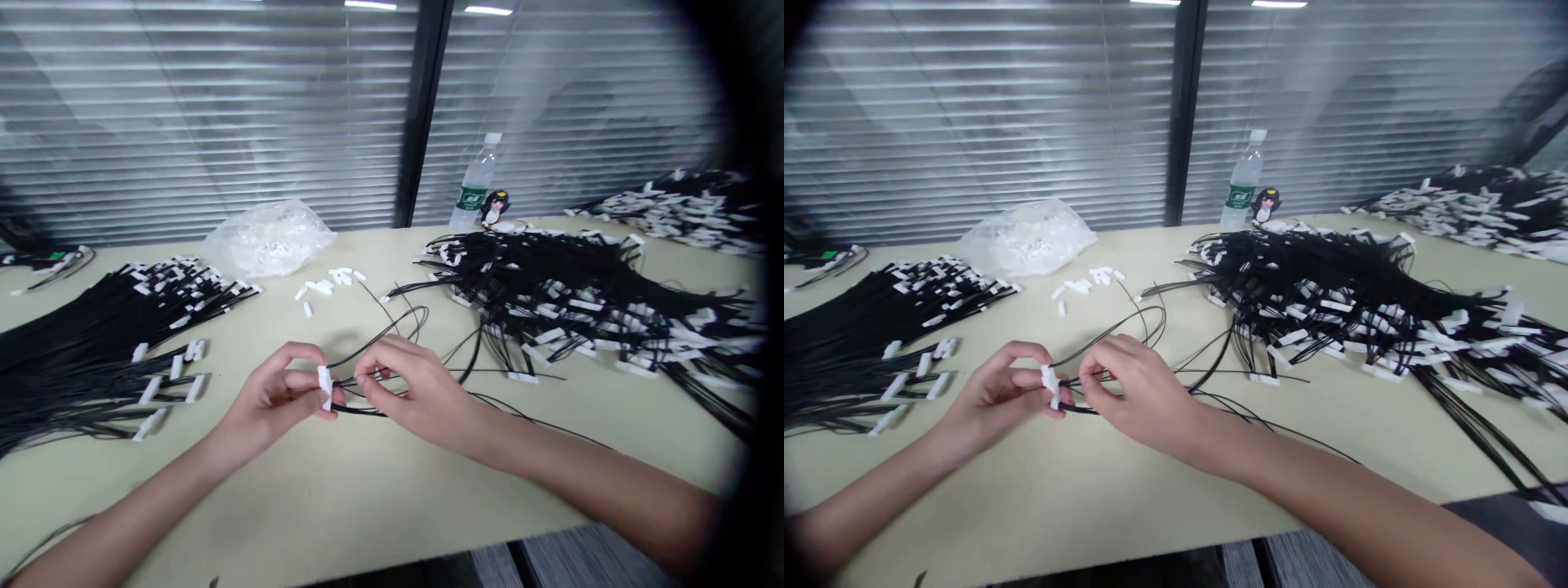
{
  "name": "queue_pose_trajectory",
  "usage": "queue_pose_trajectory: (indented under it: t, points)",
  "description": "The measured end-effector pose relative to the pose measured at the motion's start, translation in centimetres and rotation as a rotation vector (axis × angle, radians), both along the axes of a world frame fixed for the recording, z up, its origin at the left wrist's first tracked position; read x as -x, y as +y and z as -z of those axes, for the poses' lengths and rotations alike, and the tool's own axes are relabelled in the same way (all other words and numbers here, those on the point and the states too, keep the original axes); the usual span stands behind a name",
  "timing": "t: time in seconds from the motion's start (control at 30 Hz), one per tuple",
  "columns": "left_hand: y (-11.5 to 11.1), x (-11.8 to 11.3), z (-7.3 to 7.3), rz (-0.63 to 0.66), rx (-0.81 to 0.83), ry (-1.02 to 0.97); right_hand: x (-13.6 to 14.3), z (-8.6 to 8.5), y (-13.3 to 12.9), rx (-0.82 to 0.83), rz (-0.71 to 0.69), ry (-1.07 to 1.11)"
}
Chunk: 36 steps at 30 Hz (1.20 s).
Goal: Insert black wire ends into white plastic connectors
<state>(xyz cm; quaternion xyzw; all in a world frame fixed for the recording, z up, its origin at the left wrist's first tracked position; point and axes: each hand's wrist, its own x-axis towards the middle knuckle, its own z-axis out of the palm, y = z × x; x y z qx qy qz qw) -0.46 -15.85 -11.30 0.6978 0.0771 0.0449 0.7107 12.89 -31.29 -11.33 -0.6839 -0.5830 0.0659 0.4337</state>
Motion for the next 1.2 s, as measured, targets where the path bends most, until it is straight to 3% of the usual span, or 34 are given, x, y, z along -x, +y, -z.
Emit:
queue_pose_trajectory:
  t: [0.1,0.2,0.27,0.33,0.47,0.6,0.7,0.87,0.93,1.03,1.13,1.2]
  points:
    - [0.1,-0.2,0.2,-0.039,0.022,0.039,-0.5,-0.3,-0.1,0.103,-0.065,0.192]
    - [0.4,-0.5,0.4,-0.081,0.050,0.095,-2.1,-1.2,-0.4,0.136,-0.273,0.555]
    - [0.7,-0.6,0.6,-0.117,0.076,0.118,-3.7,-1.8,-0.5,0.044,-0.420,0.816]
    - [1.0,-0.8,0.8,-0.158,0.112,0.133,-5.4,-2.2,-0.4,-0.116,-0.467,1.015]
    - [1.4,-0.8,0.8,-0.187,0.187,0.154,-8.3,-1.7,-0.1,-0.410,-0.232,1.097]
    - [1.2,-0.7,0.3,-0.178,0.239,0.170,-11.3,-0.8,0.0,-0.543,0.018,1.140]
    - [1.1,-0.7,0.0,-0.177,0.250,0.181,-12.8,-0.6,-0.3,-0.503,0.031,1.097]
    - [1.3,-0.6,0.5,-0.196,0.258,0.162,-11.6,-1.1,-0.5,-0.173,-0.096,0.998]
    - [1.3,-0.6,0.7,-0.197,0.253,0.159,-10.5,-1.5,-0.6,0.023,-0.188,0.846]
    - [1.3,-0.6,0.7,-0.205,0.238,0.151,-8.9,-2.0,-0.7,0.266,-0.338,0.442]
    - [1.2,-0.6,0.6,-0.198,0.231,0.148,-7.7,-2.2,-0.9,0.340,-0.376,0.181]
    - [1.2,-0.6,0.6,-0.189,0.228,0.150,-7.4,-2.1,-0.8,0.359,-0.411,0.204]
